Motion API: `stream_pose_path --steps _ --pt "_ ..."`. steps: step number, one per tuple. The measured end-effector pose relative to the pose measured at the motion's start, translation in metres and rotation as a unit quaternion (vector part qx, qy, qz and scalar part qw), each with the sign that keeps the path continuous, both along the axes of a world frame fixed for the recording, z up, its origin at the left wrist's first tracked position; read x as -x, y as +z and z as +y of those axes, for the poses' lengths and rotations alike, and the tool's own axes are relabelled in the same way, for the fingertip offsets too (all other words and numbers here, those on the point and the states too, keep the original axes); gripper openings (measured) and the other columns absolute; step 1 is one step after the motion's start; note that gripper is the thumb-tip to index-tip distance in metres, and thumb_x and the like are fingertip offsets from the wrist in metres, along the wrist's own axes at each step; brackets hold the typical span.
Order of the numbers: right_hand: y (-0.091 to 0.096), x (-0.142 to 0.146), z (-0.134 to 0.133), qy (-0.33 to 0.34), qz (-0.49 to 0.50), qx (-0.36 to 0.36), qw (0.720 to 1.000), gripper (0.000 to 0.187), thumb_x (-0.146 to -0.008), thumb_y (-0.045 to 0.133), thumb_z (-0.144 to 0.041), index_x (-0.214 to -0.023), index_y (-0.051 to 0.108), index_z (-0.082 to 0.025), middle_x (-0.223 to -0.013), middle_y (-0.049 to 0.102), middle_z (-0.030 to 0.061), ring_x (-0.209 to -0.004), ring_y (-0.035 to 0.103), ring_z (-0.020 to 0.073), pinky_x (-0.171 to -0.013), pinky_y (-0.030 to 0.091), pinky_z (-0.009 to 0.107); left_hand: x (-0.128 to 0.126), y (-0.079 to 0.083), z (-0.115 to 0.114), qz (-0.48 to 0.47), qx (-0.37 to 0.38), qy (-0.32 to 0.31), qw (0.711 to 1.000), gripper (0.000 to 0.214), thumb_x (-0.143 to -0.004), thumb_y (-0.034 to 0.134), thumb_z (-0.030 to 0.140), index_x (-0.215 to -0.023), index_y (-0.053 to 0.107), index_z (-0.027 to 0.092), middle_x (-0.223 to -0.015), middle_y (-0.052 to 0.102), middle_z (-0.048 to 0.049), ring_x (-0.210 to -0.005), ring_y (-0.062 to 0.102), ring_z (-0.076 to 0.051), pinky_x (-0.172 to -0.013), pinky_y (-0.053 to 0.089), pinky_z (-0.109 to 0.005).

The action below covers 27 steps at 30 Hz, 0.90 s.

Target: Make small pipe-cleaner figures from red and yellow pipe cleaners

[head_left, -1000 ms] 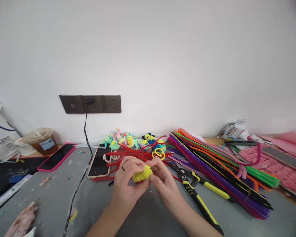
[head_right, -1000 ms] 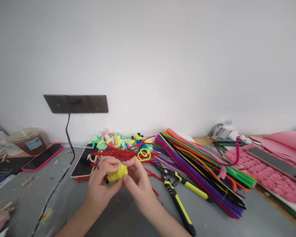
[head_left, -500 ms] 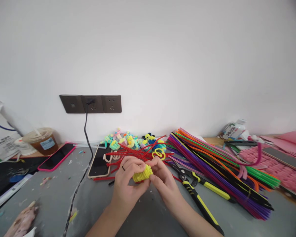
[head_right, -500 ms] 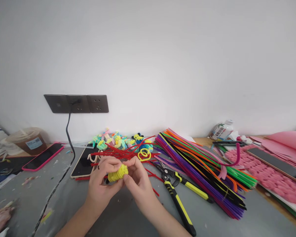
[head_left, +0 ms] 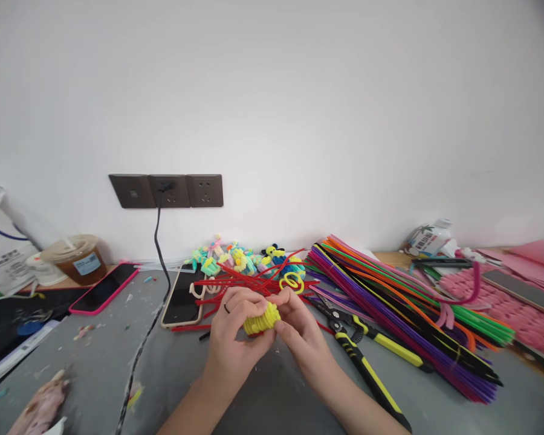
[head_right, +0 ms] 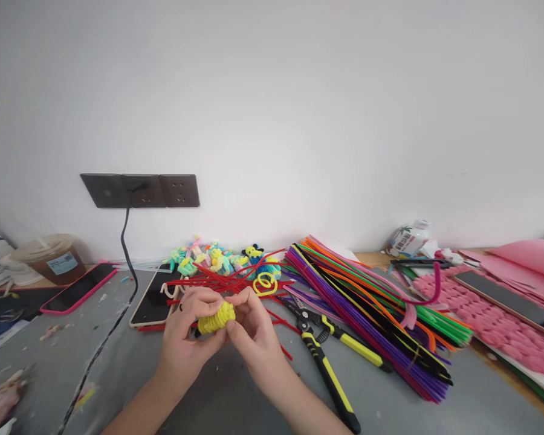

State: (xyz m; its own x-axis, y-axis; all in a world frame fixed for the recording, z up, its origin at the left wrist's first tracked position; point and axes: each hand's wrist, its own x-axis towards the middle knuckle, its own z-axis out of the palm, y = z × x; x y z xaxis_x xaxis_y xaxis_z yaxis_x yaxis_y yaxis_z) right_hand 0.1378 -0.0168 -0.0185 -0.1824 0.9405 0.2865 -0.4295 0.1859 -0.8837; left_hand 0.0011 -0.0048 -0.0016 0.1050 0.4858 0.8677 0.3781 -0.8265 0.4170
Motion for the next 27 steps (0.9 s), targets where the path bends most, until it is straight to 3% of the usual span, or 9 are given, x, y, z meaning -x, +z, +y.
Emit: stream_pose_path --steps 10,27 --pt "-0.0003 0.0005 0.0009 0.001 0.000 -0.005 1.000 0.026 -0.084 0.070 -0.045 -0.095 0.056 -0.025 -0.081 0.051 -0.0008 -0.070 0.048 0.0143 -0.060 0.045 0.022 0.0007 -0.0018 -0.0001 0.002 0.005 -0.003 1.000 0.023 -0.077 0.065 0.004 -0.089 0.055 0.022 -0.086 0.066 -0.0027 -0.080 0.061 -0.017 -0.075 0.050 -0.033" --pt "-0.0017 0.0007 0.0001 0.011 0.009 -0.001 1.000 0.025 -0.085 0.071 -0.042 -0.096 0.057 -0.025 -0.089 0.056 -0.0002 -0.078 0.050 0.0133 -0.066 0.044 0.021 0.0009 -0.0029 0.0005 0.005 0.002 -0.006 1.000 0.025 -0.075 0.064 0.003 -0.090 0.055 0.021 -0.088 0.066 -0.0025 -0.081 0.060 -0.016 -0.078 0.049 -0.031"
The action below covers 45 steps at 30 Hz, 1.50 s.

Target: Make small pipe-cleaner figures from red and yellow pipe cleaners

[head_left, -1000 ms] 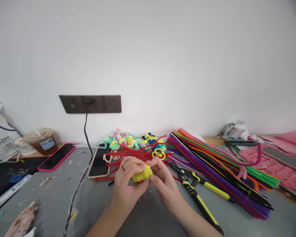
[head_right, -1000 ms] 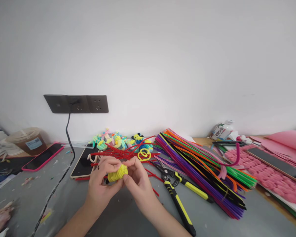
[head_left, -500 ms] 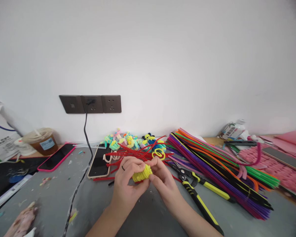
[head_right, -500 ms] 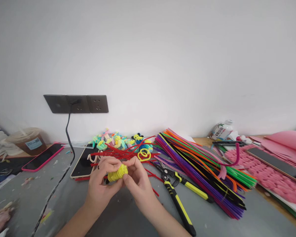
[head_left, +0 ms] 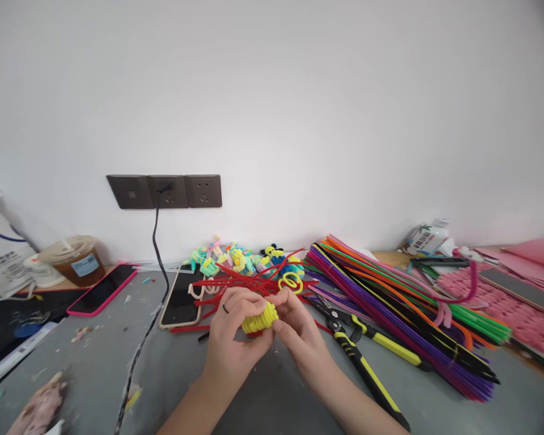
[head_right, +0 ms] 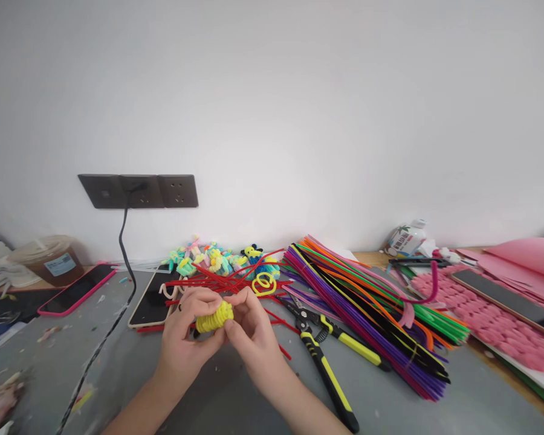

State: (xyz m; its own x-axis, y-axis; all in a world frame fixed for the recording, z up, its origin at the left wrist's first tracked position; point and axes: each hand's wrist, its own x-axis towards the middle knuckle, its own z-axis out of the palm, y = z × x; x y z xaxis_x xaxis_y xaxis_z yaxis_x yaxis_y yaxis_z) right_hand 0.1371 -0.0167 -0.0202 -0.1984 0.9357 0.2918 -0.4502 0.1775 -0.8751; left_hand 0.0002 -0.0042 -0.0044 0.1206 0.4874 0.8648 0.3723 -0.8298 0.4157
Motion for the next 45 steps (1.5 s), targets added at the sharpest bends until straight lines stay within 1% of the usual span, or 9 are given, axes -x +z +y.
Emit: stream_pose_path --steps 4,10,16,19,24,36,45 --pt "0.0002 -0.0002 0.0004 -0.002 0.005 -0.005 1.000 0.024 -0.086 0.070 -0.042 -0.095 0.057 -0.025 -0.089 0.057 0.0000 -0.077 0.050 0.0134 -0.064 0.044 0.021 -0.0003 -0.0003 0.0004 0.002 0.000 0.001 1.000 0.026 -0.075 0.063 0.002 -0.091 0.055 0.021 -0.089 0.066 -0.0025 -0.082 0.061 -0.016 -0.078 0.050 -0.031" --pt "0.0001 -0.0009 0.0012 -0.014 -0.005 -0.007 1.000 0.026 -0.084 0.072 -0.042 -0.096 0.058 -0.023 -0.087 0.057 -0.0007 -0.078 0.051 0.0131 -0.068 0.043 0.021 -0.0008 0.0000 0.0002 0.003 0.000 0.003 1.000 0.027 -0.074 0.062 0.002 -0.091 0.055 0.021 -0.089 0.066 -0.0030 -0.082 0.061 -0.016 -0.078 0.050 -0.032" --pt "-0.0007 -0.0008 0.0004 -0.014 -0.003 -0.011 1.000 0.024 -0.085 0.071 -0.042 -0.095 0.057 -0.024 -0.086 0.056 -0.0013 -0.077 0.050 0.0130 -0.068 0.042 0.021 -0.0006 0.0009 0.0001 0.004 -0.005 0.005 1.000 0.027 -0.073 0.062 0.002 -0.091 0.054 0.021 -0.088 0.065 -0.0029 -0.081 0.060 -0.016 -0.077 0.051 -0.032" --pt "-0.0002 -0.0006 0.0002 -0.014 -0.006 -0.010 1.000 0.025 -0.085 0.071 -0.042 -0.095 0.057 -0.024 -0.086 0.056 -0.0010 -0.076 0.049 0.0130 -0.067 0.042 0.021 -0.0008 0.0008 0.0000 0.005 -0.005 0.006 1.000 0.028 -0.073 0.061 0.001 -0.091 0.055 0.021 -0.089 0.065 -0.0030 -0.081 0.060 -0.016 -0.077 0.051 -0.033" --pt "0.0006 -0.0001 0.0005 -0.004 -0.005 -0.010 1.000 0.024 -0.086 0.070 -0.042 -0.095 0.056 -0.024 -0.089 0.059 0.0002 -0.080 0.051 0.0139 -0.070 0.043 0.022 -0.0012 0.0011 0.0000 0.003 -0.006 0.009 1.000 0.028 -0.073 0.062 0.002 -0.091 0.055 0.021 -0.088 0.065 -0.0029 -0.080 0.060 -0.016 -0.077 0.051 -0.032" --pt "0.0026 0.0006 -0.0007 -0.022 -0.010 -0.005 1.000 0.026 -0.084 0.070 -0.044 -0.094 0.056 -0.023 -0.086 0.058 0.0009 -0.077 0.051 0.0159 -0.068 0.043 0.024 -0.0009 0.0007 -0.0008 0.006 0.004 0.014 1.000 0.026 -0.074 0.061 0.004 -0.090 0.055 0.023 -0.087 0.066 -0.0030 -0.080 0.062 -0.018 -0.075 0.052 -0.034" --pt "0.0032 0.0006 -0.0011 -0.016 -0.007 0.003 1.000 0.026 -0.084 0.071 -0.043 -0.093 0.056 -0.023 -0.086 0.058 0.0006 -0.077 0.051 0.0156 -0.069 0.042 0.024 -0.0015 0.0010 -0.0006 0.003 0.004 0.014 1.000 0.026 -0.073 0.061 0.003 -0.089 0.055 0.022 -0.088 0.066 -0.0029 -0.080 0.061 -0.018 -0.075 0.051 -0.033"
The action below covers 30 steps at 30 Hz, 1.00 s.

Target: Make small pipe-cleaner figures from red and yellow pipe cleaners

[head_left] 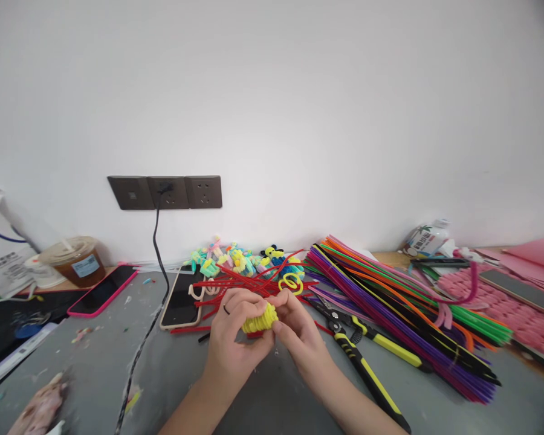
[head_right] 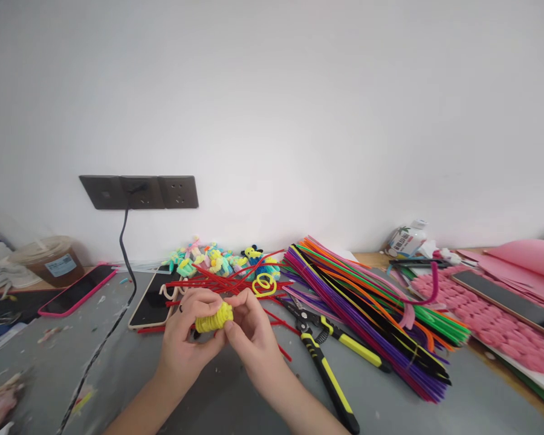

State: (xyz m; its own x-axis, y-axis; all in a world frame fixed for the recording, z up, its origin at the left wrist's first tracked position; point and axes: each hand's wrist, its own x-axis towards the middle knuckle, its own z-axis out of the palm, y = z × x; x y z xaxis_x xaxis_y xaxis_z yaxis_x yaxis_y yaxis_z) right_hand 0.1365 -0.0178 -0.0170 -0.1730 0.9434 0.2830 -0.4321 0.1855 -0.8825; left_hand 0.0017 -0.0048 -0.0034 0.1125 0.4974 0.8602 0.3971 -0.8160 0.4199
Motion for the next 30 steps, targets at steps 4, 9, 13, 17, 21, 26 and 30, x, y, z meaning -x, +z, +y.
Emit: stream_pose_path --steps 4,9,13,17,21,26,30 --pt "0.0005 0.0002 0.0004 -0.001 0.003 -0.004 1.000 0.026 -0.084 0.070 -0.043 -0.093 0.057 -0.023 -0.086 0.059 0.0011 -0.077 0.051 0.0159 -0.069 0.042 0.024 -0.0007 0.0019 -0.0006 -0.004 -0.007 0.001 1.000 0.026 -0.073 0.061 0.003 -0.089 0.055 0.022 -0.086 0.066 -0.0022 -0.078 0.062 -0.017 -0.075 0.052 -0.033" --pt "-0.0013 -0.0003 0.0003 -0.004 -0.001 -0.002 1.000 0.025 -0.084 0.071 -0.042 -0.094 0.057 -0.023 -0.087 0.060 0.0017 -0.079 0.052 0.0167 -0.071 0.043 0.025 0.0002 0.0004 0.0000 0.000 -0.005 0.003 1.000 0.025 -0.074 0.061 0.004 -0.090 0.055 0.023 -0.087 0.067 -0.0030 -0.080 0.062 -0.018 -0.075 0.052 -0.034" --pt "-0.0012 -0.0003 0.0002 -0.002 -0.004 -0.005 1.000 0.026 -0.085 0.070 -0.043 -0.095 0.057 -0.023 -0.088 0.060 0.0020 -0.079 0.053 0.0167 -0.070 0.043 0.025 0.0007 -0.0009 0.0004 0.000 0.001 0.002 1.000 0.025 -0.074 0.061 0.004 -0.090 0.055 0.023 -0.088 0.067 -0.0032 -0.080 0.062 -0.018 -0.076 0.052 -0.034" --pt "-0.0005 -0.0001 0.0004 -0.003 -0.004 -0.005 1.000 0.026 -0.084 0.070 -0.043 -0.094 0.057 -0.023 -0.088 0.060 0.0020 -0.079 0.053 0.0171 -0.070 0.043 0.026 0.0003 -0.0009 0.0001 -0.001 0.000 0.001 1.000 0.025 -0.074 0.061 0.004 -0.090 0.056 0.023 -0.087 0.067 -0.0033 -0.081 0.062 -0.018 -0.076 0.052 -0.034" --pt "-0.0014 -0.0001 0.0006 -0.001 0.001 -0.004 1.000 0.025 -0.085 0.070 -0.042 -0.095 0.057 -0.023 -0.089 0.060 0.0018 -0.080 0.054 0.0165 -0.071 0.043 0.025 0.0001 -0.0010 -0.0002 -0.001 0.003 0.002 1.000 0.025 -0.074 0.061 0.004 -0.090 0.055 0.023 -0.088 0.067 -0.0033 -0.081 0.062 -0.018 -0.076 0.052 -0.034" --pt "-0.0013 0.0003 0.0005 -0.005 -0.001 -0.003 1.000 0.026 -0.084 0.071 -0.042 -0.095 0.058 -0.023 -0.090 0.060 0.0023 -0.081 0.054 0.0170 -0.072 0.044 0.026 -0.0002 0.0009 -0.0004 0.000 -0.004 -0.003 1.000 0.026 -0.073 0.061 0.003 -0.090 0.055 0.023 -0.087 0.066 -0.0027 -0.079 0.061 -0.017 -0.074 0.052 -0.033" --pt "-0.0009 0.0004 0.0004 -0.006 -0.001 -0.002 1.000 0.026 -0.084 0.071 -0.042 -0.095 0.057 -0.023 -0.088 0.060 0.0021 -0.081 0.054 0.0174 -0.071 0.044 0.026 -0.0002 0.0003 -0.0005 -0.003 0.001 -0.003 1.000 0.025 -0.074 0.060 0.004 -0.090 0.055 0.023 -0.087 0.066 -0.0031 -0.079 0.062 -0.018 -0.074 0.052 -0.034"
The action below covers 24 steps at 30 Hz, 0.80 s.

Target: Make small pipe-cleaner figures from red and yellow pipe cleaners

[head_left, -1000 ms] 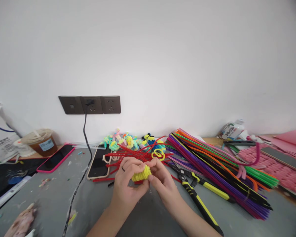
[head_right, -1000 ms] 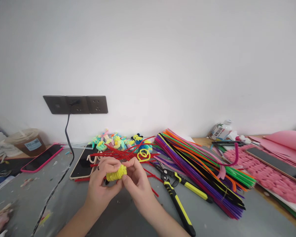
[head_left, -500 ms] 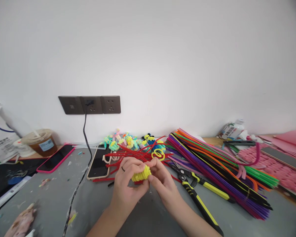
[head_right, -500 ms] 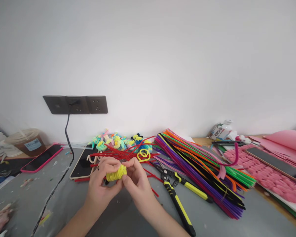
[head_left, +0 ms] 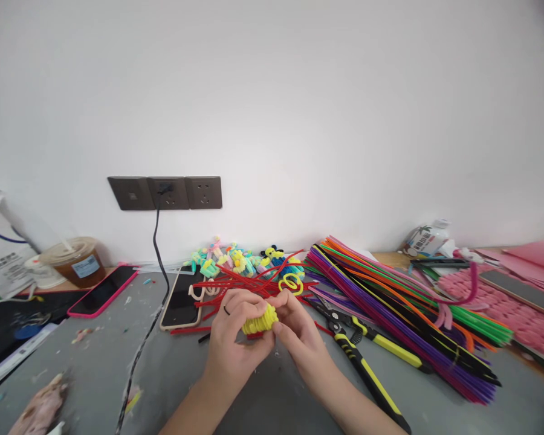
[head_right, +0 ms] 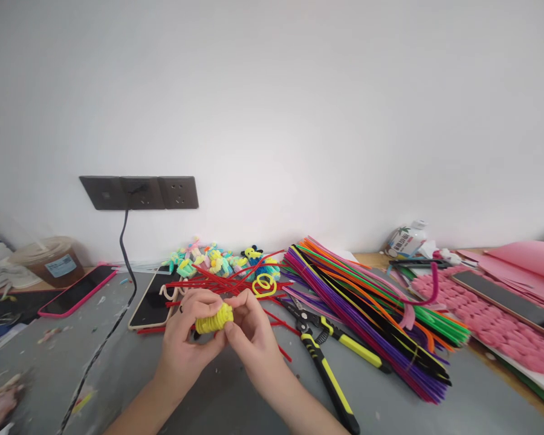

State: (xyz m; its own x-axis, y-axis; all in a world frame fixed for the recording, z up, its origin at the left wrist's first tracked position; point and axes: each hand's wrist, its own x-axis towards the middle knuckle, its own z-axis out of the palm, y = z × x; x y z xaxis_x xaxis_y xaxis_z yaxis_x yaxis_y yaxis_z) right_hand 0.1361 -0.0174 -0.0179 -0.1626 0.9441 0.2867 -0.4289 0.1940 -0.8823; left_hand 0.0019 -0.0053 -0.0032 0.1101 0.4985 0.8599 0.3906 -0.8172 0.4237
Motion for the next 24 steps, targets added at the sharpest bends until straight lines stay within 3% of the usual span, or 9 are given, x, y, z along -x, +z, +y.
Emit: stream_pose_path --steps 24 --pt "0.0023 -0.0001 -0.0002 0.013 0.003 -0.006 1.000 0.026 -0.084 0.070 -0.043 -0.094 0.056 -0.023 -0.085 0.058 0.0000 -0.078 0.053 0.0161 -0.070 0.043 0.024 0.0011 -0.0010 0.0001 0.004 -0.001 -0.011 1.000 0.026 -0.074 0.062 0.003 -0.092 0.055 0.022 -0.089 0.066 -0.0035 -0.082 0.061 -0.018 -0.076 0.051 -0.033"
